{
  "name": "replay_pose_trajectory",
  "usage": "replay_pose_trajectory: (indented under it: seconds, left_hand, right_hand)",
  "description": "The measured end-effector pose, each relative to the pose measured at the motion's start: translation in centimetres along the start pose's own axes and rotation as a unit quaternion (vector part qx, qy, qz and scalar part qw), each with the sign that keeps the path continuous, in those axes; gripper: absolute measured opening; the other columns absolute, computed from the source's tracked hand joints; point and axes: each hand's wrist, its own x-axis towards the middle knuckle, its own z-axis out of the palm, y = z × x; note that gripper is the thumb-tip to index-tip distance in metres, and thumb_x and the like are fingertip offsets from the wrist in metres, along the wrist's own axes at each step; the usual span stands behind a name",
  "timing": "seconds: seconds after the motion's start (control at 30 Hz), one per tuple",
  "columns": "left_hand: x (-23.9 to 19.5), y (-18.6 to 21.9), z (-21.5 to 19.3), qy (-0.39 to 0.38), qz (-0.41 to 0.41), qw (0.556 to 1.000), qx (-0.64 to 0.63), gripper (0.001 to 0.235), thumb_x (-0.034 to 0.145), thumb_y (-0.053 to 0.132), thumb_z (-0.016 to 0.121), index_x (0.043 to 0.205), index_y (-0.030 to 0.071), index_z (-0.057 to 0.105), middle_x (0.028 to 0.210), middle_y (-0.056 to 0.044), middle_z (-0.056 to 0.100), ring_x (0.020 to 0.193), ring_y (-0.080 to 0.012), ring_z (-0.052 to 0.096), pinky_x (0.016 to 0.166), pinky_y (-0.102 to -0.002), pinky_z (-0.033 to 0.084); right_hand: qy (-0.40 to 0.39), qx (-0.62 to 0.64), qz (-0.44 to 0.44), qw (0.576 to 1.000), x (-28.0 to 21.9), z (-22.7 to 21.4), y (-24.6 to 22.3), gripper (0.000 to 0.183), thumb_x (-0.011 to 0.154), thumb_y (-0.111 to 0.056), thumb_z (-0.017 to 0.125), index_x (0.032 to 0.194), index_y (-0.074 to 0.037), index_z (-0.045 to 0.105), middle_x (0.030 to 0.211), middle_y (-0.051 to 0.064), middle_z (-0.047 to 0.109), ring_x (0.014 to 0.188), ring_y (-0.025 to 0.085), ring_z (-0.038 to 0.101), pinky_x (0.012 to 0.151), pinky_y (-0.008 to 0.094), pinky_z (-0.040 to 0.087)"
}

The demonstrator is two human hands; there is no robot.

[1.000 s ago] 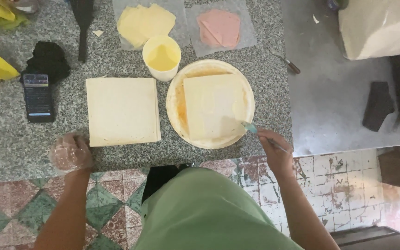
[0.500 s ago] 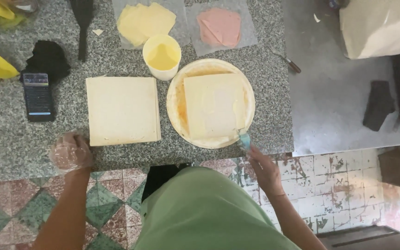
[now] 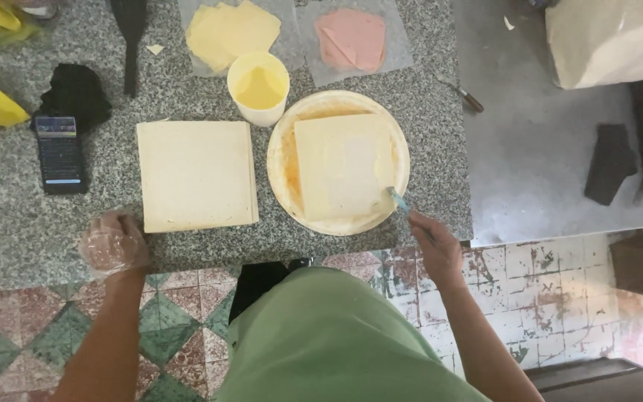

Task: The person is preparing a layered pastry dish by placing individual pastry sheets on a plate and brushing each one with a liquid coating.

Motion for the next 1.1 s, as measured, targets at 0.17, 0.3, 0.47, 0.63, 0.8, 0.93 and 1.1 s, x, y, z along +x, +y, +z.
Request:
replay_pose_trajectory:
  seconds: [0.17, 0.3, 0.47, 0.63, 0.8, 0.93, 1.1]
  left_hand:
    - [-0.1, -0.2, -0.1, 0.068, 0.046, 0.996, -0.020, 0.010, 0.109, 0.015, 0.074, 0.100, 0.017, 0.078, 0.092, -0.006, 0.075, 0.076, -0.0229, 0.065, 0.072, -0.035, 0.051]
    - [0.0, -0.3, 0.1, 0.082, 0.051, 0.995, -0.021, 0.013, 0.107, 0.015, 0.073, 0.096, 0.019, 0.079, 0.090, -0.006, 0.076, 0.074, -0.0241, 0.065, 0.065, -0.035, 0.050]
    - [-0.1, 0.0, -0.2, 0.128, 0.069, 0.989, -0.038, 0.016, 0.107, 0.010, 0.076, 0.094, 0.018, 0.079, 0.088, -0.006, 0.076, 0.069, -0.0229, 0.065, 0.066, -0.035, 0.049]
    - [0.0, -0.4, 0.5, 0.083, 0.043, 0.995, -0.040, 0.016, 0.111, 0.015, 0.072, 0.097, 0.020, 0.079, 0.092, -0.004, 0.077, 0.072, -0.0216, 0.065, 0.069, -0.035, 0.050]
    - [-0.1, -0.1, -0.5, 0.014, 0.019, 0.999, -0.042, 0.016, 0.113, 0.020, 0.068, 0.102, 0.018, 0.079, 0.099, -0.008, 0.078, 0.080, -0.0276, 0.067, 0.076, -0.041, 0.049]
    - [-0.1, -0.1, -0.3, 0.026, 0.028, 0.999, -0.033, 0.017, 0.114, 0.020, 0.067, 0.100, 0.018, 0.077, 0.094, -0.006, 0.076, 0.075, -0.0227, 0.065, 0.072, -0.035, 0.050]
    - [0.1, 0.3, -0.8, 0.037, 0.017, 0.999, -0.010, 0.016, 0.112, 0.023, 0.069, 0.101, 0.017, 0.079, 0.092, -0.006, 0.076, 0.073, -0.0252, 0.066, 0.069, -0.039, 0.049]
  right_hand:
    - [-0.044, -0.081, -0.162, 0.982, -1.9, -1.0, 1.4, 0.032, 0.097, 0.001, 0.064, 0.129, -0.001, 0.067, 0.112, 0.015, 0.078, 0.114, 0.029, 0.073, 0.099, 0.037, 0.062]
    - [0.003, -0.059, -0.032, 0.998, -2.2, -0.4, -2.0, 0.027, 0.100, -0.009, 0.064, 0.125, -0.012, 0.071, 0.119, 0.006, 0.077, 0.078, 0.010, 0.071, 0.055, 0.018, 0.056]
    - [0.122, 0.323, 0.237, 0.908, -1.6, 2.1, -6.1, 0.020, 0.106, -0.006, 0.049, 0.118, -0.001, 0.063, 0.119, 0.020, 0.071, 0.110, 0.031, 0.073, 0.103, 0.042, 0.061]
    - [0.156, 0.334, 0.271, 0.889, -2.0, 2.3, -4.0, 0.015, 0.104, -0.006, 0.057, 0.116, -0.001, 0.064, 0.110, 0.017, 0.073, 0.101, 0.029, 0.074, 0.095, 0.039, 0.064]
    - [0.174, 0.339, 0.259, 0.888, -2.6, 1.3, -3.2, 0.015, 0.105, -0.002, 0.056, 0.115, 0.002, 0.066, 0.104, 0.018, 0.075, 0.095, 0.027, 0.075, 0.089, 0.033, 0.065]
    - [0.141, 0.426, 0.260, 0.855, -2.1, 1.9, -0.7, 0.015, 0.106, -0.006, 0.053, 0.116, -0.001, 0.063, 0.107, 0.021, 0.071, 0.101, 0.033, 0.072, 0.100, 0.044, 0.060]
    - [0.153, 0.371, 0.249, 0.881, -2.3, 1.9, -1.8, 0.023, 0.106, -0.007, 0.053, 0.124, 0.003, 0.062, 0.105, 0.019, 0.072, 0.097, 0.030, 0.072, 0.095, 0.042, 0.063]
